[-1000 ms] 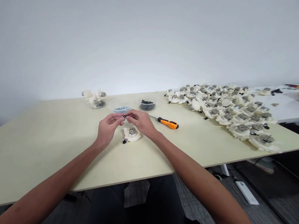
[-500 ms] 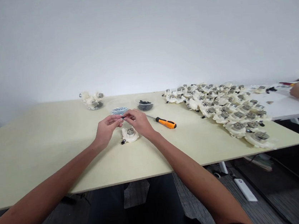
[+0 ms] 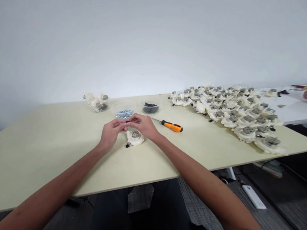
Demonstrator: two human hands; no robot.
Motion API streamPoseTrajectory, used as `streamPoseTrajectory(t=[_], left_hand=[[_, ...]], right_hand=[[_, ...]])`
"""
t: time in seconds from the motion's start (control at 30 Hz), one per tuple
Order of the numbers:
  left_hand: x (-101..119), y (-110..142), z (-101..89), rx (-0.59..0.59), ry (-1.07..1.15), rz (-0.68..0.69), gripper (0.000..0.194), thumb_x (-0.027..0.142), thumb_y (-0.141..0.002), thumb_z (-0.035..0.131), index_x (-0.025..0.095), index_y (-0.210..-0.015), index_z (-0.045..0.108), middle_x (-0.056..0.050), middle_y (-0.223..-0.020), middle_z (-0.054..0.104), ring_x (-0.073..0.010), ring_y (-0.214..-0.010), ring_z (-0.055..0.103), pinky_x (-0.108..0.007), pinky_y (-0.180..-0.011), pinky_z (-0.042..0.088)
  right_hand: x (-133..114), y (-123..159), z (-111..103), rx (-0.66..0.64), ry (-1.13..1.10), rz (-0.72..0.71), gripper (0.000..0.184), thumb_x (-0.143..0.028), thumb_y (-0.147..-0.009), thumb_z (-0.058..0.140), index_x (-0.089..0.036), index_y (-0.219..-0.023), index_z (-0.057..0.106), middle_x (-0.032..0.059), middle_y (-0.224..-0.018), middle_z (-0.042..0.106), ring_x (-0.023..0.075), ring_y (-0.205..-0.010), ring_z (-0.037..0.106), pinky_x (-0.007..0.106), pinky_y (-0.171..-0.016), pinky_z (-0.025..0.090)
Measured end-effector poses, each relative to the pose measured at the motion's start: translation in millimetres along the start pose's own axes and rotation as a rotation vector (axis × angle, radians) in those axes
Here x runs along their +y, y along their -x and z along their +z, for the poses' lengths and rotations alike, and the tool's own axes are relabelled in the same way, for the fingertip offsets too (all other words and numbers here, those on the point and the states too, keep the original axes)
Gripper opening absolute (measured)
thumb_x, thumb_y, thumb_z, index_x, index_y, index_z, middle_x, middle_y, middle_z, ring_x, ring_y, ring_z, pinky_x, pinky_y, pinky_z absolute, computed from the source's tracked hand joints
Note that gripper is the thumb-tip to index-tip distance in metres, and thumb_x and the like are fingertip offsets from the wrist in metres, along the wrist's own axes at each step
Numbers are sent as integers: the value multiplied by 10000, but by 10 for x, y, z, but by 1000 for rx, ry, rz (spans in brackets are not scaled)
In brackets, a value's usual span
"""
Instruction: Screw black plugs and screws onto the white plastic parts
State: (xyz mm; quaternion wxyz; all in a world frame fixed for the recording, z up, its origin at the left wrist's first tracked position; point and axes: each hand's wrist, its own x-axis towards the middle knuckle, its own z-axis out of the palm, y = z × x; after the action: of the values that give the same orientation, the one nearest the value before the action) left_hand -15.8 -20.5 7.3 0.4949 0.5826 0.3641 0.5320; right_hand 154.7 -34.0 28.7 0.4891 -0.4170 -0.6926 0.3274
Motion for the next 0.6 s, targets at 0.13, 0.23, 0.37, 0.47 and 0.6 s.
streamPoseTrajectory(t=[0.13, 0.23, 0.37, 0.47, 0.6], left_hand=[[38, 24, 7, 7, -53, 61, 241, 327, -739, 690, 145, -897, 691, -58, -806, 708, -156, -694, 637, -324, -738, 519], [78, 56, 16, 37, -119, 103, 213, 316, -758, 665, 170, -908, 700, -47, -829, 710, -155, -697, 628, -307, -718, 505], [102, 87, 26, 59, -170, 130, 196, 320, -769, 653, 194, -911, 701, -43, -885, 716, -173, -784, 646, -305, -760, 502], [106, 89, 24, 62, -176, 140, 192, 316, -769, 656, 189, -907, 698, -44, -882, 714, -180, -800, 656, -311, -779, 504], [113, 79, 0, 38, -168, 128, 222, 357, -756, 676, 177, -885, 697, -48, -832, 708, -180, -769, 651, -311, -758, 505]], right_hand=[[-3, -4, -10, -20, -68, -7, 158, -299, -756, 694, -183, -859, 664, 32, -879, 703, 178, -846, 673, 320, -803, 505], [-23, -9, -8, -8, -76, -22, 157, -292, -751, 696, -182, -859, 664, 36, -894, 698, 179, -859, 666, 323, -814, 502], [-33, -16, 2, 13, -50, -33, 150, -288, -745, 694, -191, -856, 668, 34, -896, 692, 179, -866, 654, 329, -824, 500], [-29, -17, 4, 15, -49, -33, 158, -302, -740, 700, -195, -852, 667, 32, -892, 693, 180, -861, 653, 329, -820, 501], [-34, -8, -4, 20, -51, -41, 155, -317, -743, 701, -196, -836, 674, 30, -883, 694, 180, -863, 657, 322, -817, 499]])
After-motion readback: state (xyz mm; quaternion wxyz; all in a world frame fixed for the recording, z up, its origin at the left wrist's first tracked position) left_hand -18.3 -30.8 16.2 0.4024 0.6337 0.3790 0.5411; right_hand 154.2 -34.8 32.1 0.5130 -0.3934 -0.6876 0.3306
